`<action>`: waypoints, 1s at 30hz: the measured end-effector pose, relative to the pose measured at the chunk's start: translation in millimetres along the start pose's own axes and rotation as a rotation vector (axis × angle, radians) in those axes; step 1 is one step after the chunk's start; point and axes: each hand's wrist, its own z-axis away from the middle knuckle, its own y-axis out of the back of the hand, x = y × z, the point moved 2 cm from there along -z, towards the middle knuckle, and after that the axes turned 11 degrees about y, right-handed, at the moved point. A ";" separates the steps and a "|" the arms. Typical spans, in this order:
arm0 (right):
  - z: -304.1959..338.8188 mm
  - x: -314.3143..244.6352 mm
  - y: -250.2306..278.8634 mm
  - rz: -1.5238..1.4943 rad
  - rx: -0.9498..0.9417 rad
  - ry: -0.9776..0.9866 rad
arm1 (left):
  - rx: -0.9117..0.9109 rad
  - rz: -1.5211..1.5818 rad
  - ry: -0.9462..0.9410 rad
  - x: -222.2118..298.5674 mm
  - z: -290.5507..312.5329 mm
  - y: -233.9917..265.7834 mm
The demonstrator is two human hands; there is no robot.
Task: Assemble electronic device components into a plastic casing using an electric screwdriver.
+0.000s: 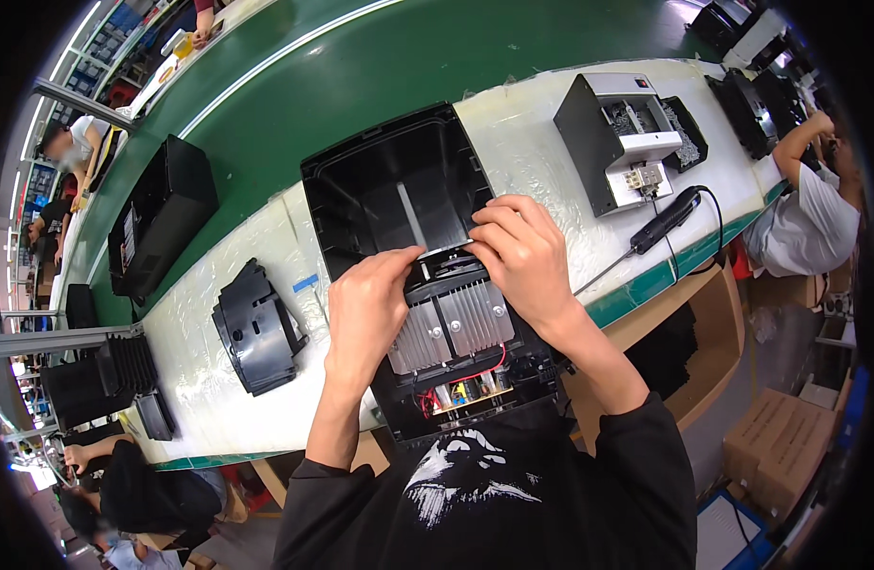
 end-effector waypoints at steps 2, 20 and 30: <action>0.8 1.3 -0.6 0.016 -0.021 -0.019 | -0.036 0.017 0.009 1.9 -0.6 0.7; 173.3 222.3 135.8 0.748 -0.012 -1.151 | -0.120 0.008 -0.158 -1.5 -4.0 2.2; 172.0 224.9 111.6 0.530 -0.056 -1.348 | 0.305 0.241 -0.072 -3.9 13.6 14.6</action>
